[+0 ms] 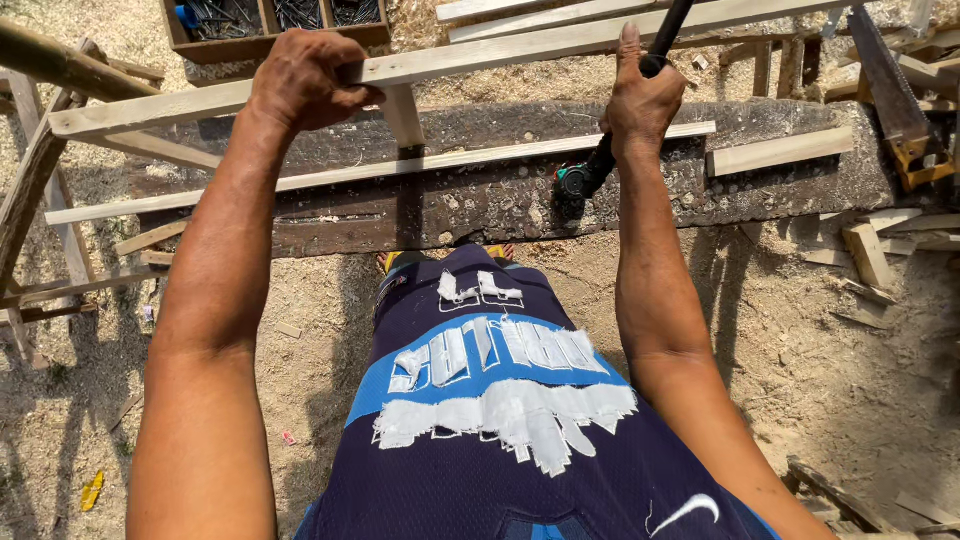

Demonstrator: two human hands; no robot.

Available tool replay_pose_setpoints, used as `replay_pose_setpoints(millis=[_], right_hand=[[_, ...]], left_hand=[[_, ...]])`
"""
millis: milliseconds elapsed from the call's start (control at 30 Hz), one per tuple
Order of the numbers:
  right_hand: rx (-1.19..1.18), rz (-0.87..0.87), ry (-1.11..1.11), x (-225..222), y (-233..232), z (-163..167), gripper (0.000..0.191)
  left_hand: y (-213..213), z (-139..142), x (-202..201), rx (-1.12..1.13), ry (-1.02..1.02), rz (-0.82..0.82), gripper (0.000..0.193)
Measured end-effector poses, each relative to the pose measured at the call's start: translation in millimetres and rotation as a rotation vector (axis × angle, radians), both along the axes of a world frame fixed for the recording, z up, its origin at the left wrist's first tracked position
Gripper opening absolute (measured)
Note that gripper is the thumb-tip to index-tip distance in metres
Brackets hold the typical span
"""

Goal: The person hammers nails into a light wooden frame structure set on a low work surface, holding the frame steady with one hand while driving nails with a hammer. They reposition the frame, pick nails from a wooden nail box, and later use a metal ruler and pencil to mark a wooden strip.

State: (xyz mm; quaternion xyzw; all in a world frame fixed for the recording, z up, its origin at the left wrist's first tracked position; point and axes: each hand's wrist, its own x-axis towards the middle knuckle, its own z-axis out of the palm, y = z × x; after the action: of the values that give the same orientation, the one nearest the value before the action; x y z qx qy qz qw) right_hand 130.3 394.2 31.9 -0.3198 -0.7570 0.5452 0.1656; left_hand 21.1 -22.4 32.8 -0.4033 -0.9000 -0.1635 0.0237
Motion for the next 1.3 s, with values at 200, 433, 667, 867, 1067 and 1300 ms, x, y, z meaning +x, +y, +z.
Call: replay_pose_setpoints(millis=[200,433,667,867,1067,1300], right_hand=[[-0.619,0.053,0.247,9.1,47.1,-12.1,0.053],[-0.692,0.023,0.379,11.5,42.4,-22.2,0.045],[-0.600,0.095,0.303,28.1,20.6,-10.6,0.046],[-0.522,0.029,0.253,91.7,43.5,-6.1,0.034],[-0.524,-0.015,0.117,178.2,99.5,-38.0,0.030],[-0.027,0.263,-0.498,164.7,175.0,-70.5,0.039]], left_hand=[[-22.7,10.1,12.0,0.033,-0.066,0.010,0.033],[25.0,23.4,16.0,-0.334,0.022,0.044,0.050],[286.0,-2.2,24.9,-0.053,-0.222,-0.112,0.086],[360.1,-7.9,32.0,0.017,-0.195,-0.202,0.032],[352.4,1.9,32.9,0.078,-0.240,-0.106,0.051],[363.7,8.1,45.4,-0.026,-0.242,-0.034,0.053]])
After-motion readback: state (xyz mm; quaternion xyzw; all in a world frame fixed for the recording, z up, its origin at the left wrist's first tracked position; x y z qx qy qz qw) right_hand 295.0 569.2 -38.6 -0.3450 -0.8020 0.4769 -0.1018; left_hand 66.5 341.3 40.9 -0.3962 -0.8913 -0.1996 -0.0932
